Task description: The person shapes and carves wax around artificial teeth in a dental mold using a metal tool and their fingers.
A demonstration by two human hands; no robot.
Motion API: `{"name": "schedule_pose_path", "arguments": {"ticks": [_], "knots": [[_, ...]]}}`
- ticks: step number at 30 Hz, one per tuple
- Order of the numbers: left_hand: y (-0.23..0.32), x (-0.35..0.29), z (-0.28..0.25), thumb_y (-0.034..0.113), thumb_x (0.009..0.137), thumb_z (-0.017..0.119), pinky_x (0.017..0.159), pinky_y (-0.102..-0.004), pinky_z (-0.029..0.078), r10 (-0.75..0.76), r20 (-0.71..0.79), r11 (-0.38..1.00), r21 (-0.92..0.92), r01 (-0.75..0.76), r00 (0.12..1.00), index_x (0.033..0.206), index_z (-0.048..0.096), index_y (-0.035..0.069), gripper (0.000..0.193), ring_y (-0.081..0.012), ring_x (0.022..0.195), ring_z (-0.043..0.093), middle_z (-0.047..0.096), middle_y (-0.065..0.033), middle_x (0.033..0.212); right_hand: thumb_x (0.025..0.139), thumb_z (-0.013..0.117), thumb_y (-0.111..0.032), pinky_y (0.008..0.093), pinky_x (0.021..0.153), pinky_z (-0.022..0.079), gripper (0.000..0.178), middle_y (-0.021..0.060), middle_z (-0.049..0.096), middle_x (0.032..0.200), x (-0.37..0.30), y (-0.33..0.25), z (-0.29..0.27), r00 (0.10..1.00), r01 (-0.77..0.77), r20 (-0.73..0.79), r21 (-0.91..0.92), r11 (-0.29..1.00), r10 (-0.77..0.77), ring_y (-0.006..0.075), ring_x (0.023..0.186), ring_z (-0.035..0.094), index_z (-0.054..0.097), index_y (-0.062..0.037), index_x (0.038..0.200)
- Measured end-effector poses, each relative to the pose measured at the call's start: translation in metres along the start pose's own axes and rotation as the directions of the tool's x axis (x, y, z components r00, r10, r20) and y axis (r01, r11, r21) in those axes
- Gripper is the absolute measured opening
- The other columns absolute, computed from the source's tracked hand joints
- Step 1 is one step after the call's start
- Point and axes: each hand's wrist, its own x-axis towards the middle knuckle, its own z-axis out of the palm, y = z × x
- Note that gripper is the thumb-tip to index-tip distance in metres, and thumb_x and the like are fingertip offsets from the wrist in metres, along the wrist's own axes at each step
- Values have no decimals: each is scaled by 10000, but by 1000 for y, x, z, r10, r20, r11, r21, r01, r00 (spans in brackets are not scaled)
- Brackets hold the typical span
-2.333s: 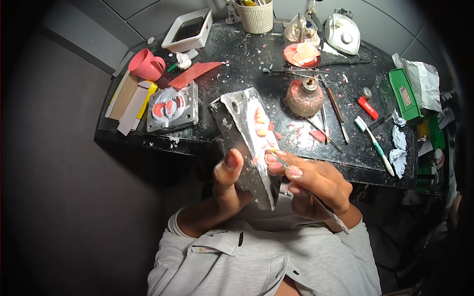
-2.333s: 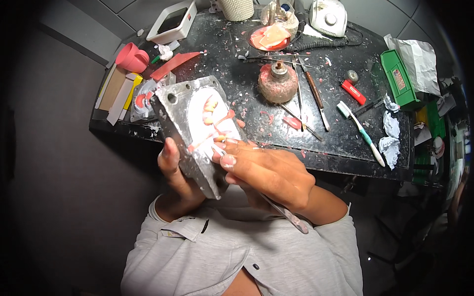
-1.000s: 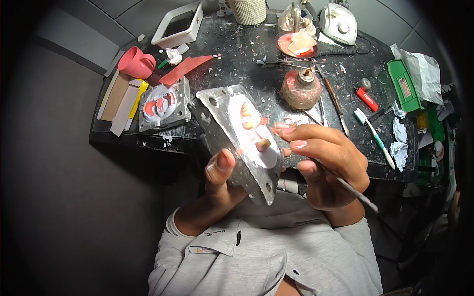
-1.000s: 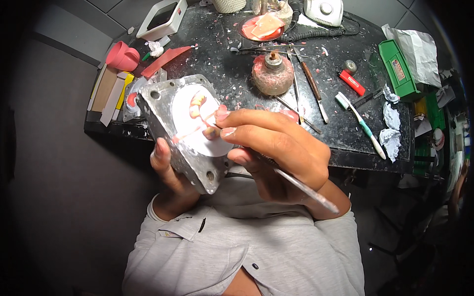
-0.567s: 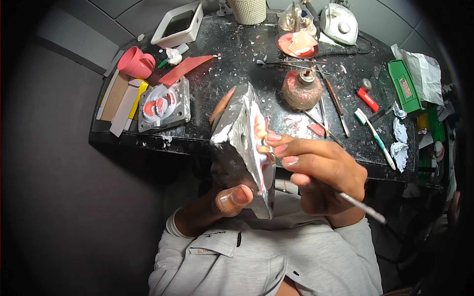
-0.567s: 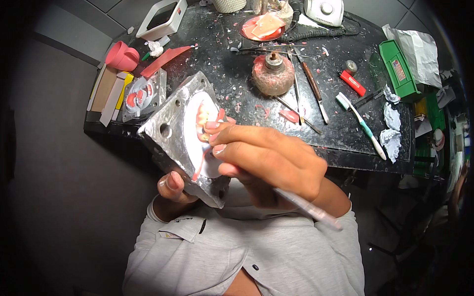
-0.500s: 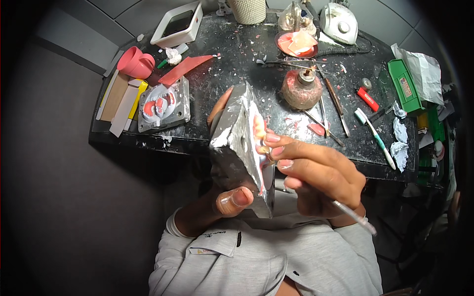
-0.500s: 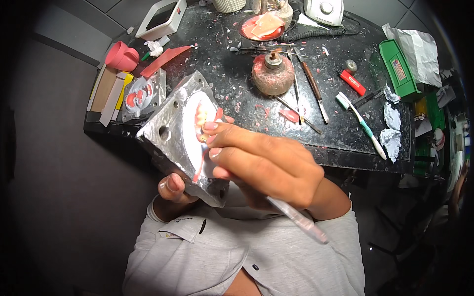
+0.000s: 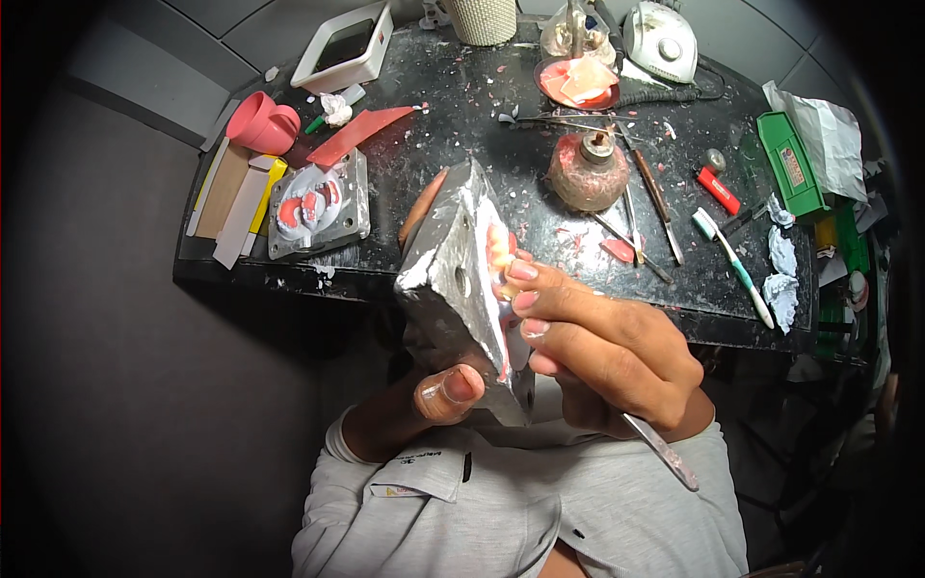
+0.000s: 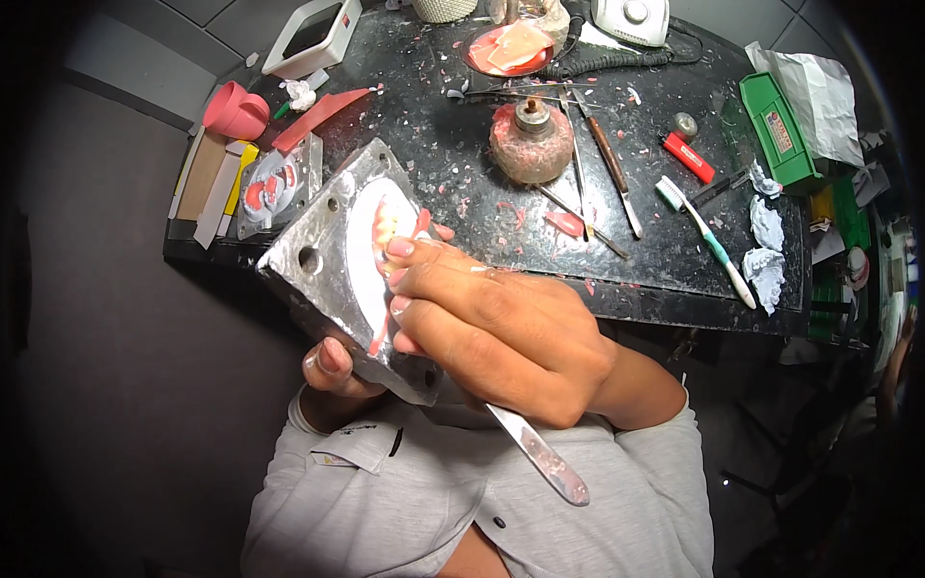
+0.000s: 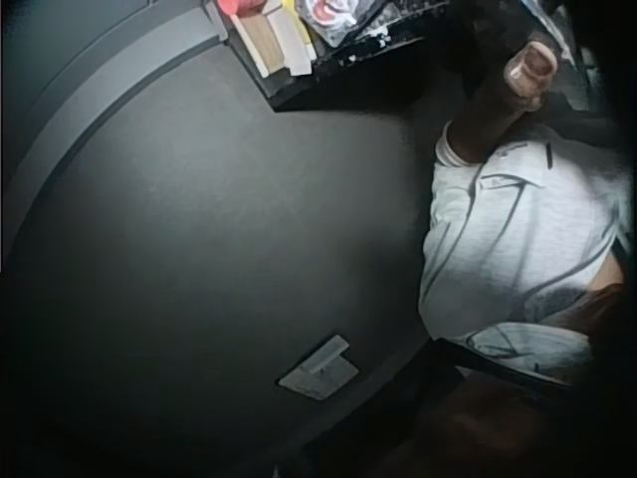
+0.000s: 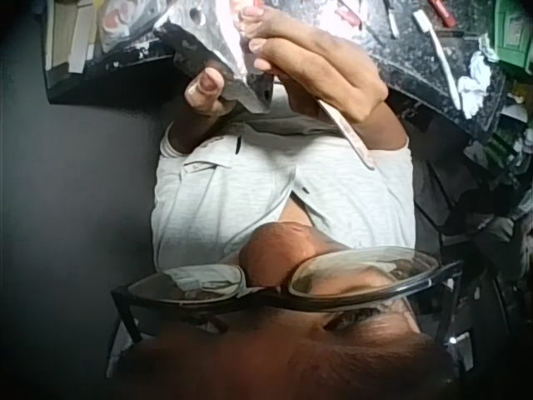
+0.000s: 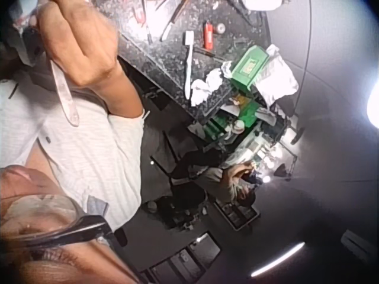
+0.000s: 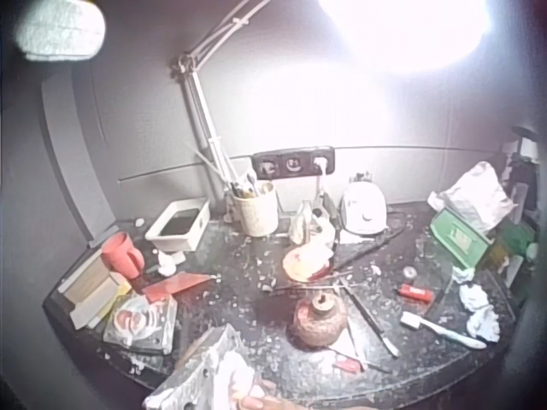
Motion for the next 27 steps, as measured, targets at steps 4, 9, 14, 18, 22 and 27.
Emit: {"name": "schedule_pose_path", "arguments": {"ticks": [4, 9, 14, 18, 22, 27], "knots": [[-3, -1, 4, 561, 713, 858, 1269, -395, 172, 56, -59, 998, -6, -57, 997, 1633, 84, 80, 1294, -224, 1507, 300, 311, -85, 1605, 833, 770, 3, 362, 761, 649, 145, 200, 728, 958, 0, -1, 2, 1000, -21, -3, 25, 999, 21, 305, 884, 767, 718, 79, 946], [-23, 10, 3, 581, 554, 781, 1225, -361, 286, 221, -260, 962, -99, -253, 940, 1572, 219, -31, 1314, -236, 1327, 475, 451, -140, 1445, 835, 772, -4, 365, 770, 649, 156, 209, 728, 960, -1, 3, 1, 999, 45, 23, 9, 999, -46, 308, 877, 767, 716, 84, 951], [-8, 4, 27, 612, 603, 755, 1229, -401, 291, 105, -202, 993, -27, -113, 974, 1580, 235, 7, 1261, -272, 1368, 459, 420, -170, 1503, 860, 769, -24, 369, 787, 647, 154, 207, 733, 966, -3, 6, 4, 999, 26, -30, 46, 999, -24, 308, 895, 768, 721, 70, 971], [-7, 5, 22, 678, 681, 715, 1218, -448, 324, 109, -146, 990, -77, -121, 983, 1578, 256, 32, 1197, -314, 1376, 462, 416, -201, 1516, 1009, 651, -122, 510, 884, 627, 208, 231, 712, 938, 0, 3, -9, 991, -133, 49, 179, 975, 126, 329, 929, 749, 662, 81, 964], [-5, 13, 15, 762, 835, 641, 976, -616, 553, 209, -40, 965, -153, -213, 977, 1556, 254, 9, 1112, -475, 1213, 591, 493, -292, 1405, 1036, 606, -321, 522, 815, 641, 412, 249, 676, 945, -7, 24, -15, 982, -13, -183, 199, 980, 50, 341, 896, 721, 561, 87, 1067], [-9, 9, 19, 849, 834, 536, 970, -609, 557, 218, -63, 945, -237, -227, 974, 1542, 265, 1, 1137, -448, 1224, 595, 501, -257, 1413, 978, 702, -174, 535, 884, 614, 367, 236, 686, 889, -31, 29, -21, 961, 52, -264, 462, 885, 81, 358, 825, 750, 544, 116, 1138]]}}
